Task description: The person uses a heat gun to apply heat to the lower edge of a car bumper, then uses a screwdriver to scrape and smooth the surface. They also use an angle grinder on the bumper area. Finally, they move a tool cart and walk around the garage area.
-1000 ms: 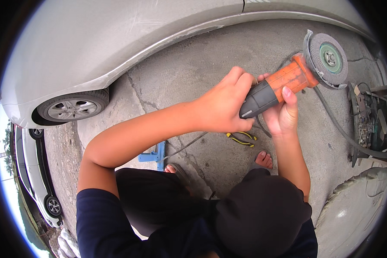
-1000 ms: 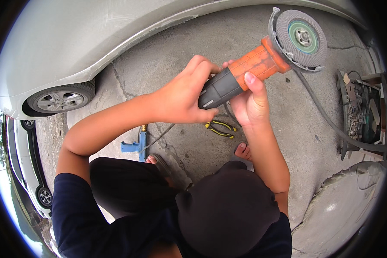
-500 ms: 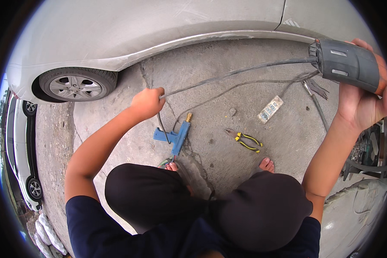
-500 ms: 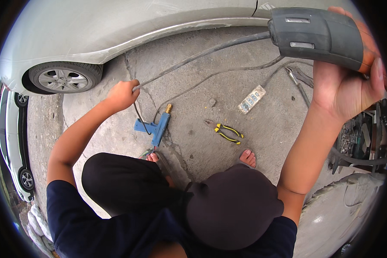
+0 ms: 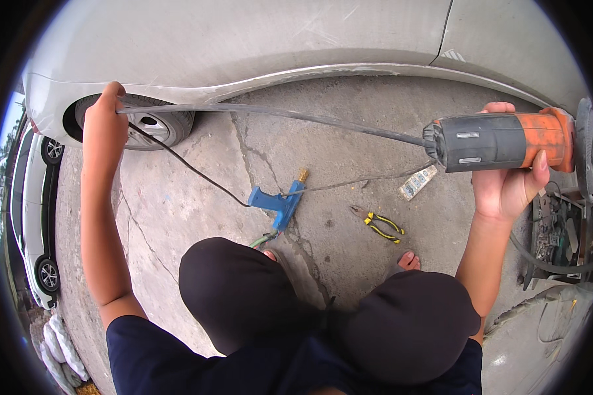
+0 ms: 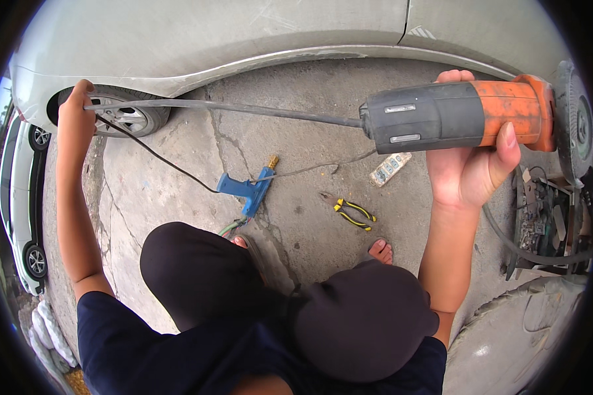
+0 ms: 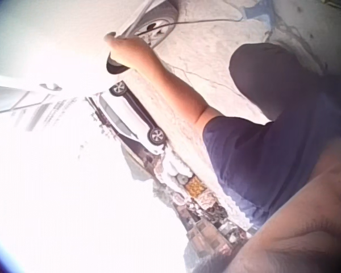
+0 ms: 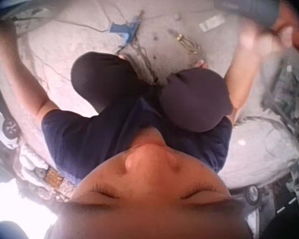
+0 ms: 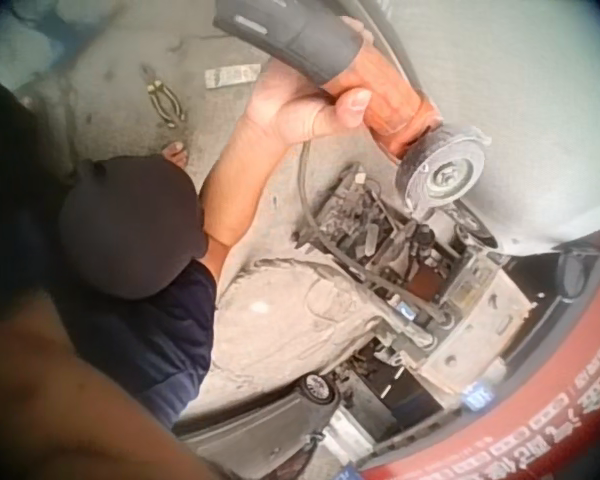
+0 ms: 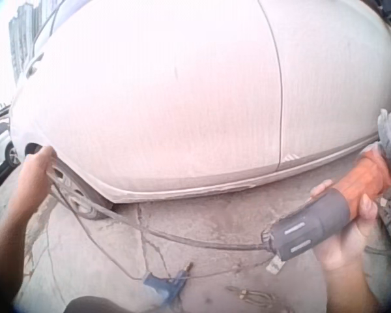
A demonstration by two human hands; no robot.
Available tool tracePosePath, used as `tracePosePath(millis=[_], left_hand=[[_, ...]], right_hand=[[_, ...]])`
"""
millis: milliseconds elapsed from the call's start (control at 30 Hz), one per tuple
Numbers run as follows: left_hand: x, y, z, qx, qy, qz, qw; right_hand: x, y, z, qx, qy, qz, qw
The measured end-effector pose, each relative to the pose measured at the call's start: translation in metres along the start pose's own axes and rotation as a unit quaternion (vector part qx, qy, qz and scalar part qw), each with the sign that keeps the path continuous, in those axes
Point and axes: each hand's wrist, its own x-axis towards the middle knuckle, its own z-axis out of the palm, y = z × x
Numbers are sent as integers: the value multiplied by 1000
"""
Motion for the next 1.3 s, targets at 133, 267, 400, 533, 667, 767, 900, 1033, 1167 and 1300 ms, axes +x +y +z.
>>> tracePosePath(millis=[133, 267, 400, 533, 667, 767, 900, 1033, 1167, 1300], left_hand=[[55, -28, -54, 84, 218, 76, 969], [88, 7, -105, -4, 218, 151, 964], [28, 111, -60, -318, -20, 48, 947], [-49, 146, 50, -479, -221, 36, 849], [-126, 172, 206, -454, -499, -353, 648], [-183, 201, 300, -465, -499, -522, 512], [-210, 265, 322, -401, -609, -528, 436], [-236, 308, 297, -266, -713, -510, 401], [-284, 296, 292, -179, -694, -544, 436], [-308, 297, 321, -273, -542, -588, 535]], right_hand=[[4, 23, -1, 25, 6, 38, 999], [4, 27, 8, 88, -18, 60, 994], [7, -12, -17, 119, -58, 39, 990], [-8, -51, -40, 10, -46, -26, 999], [-32, -76, -64, -180, 24, -125, 975], [-58, -92, -89, -306, 46, -195, 931], [-87, -103, -112, -395, 58, -230, 888], [-94, -113, -141, -398, 107, -216, 885], [-96, -123, -161, -356, 131, -191, 905], [-95, -120, -185, -276, 100, -137, 946]])
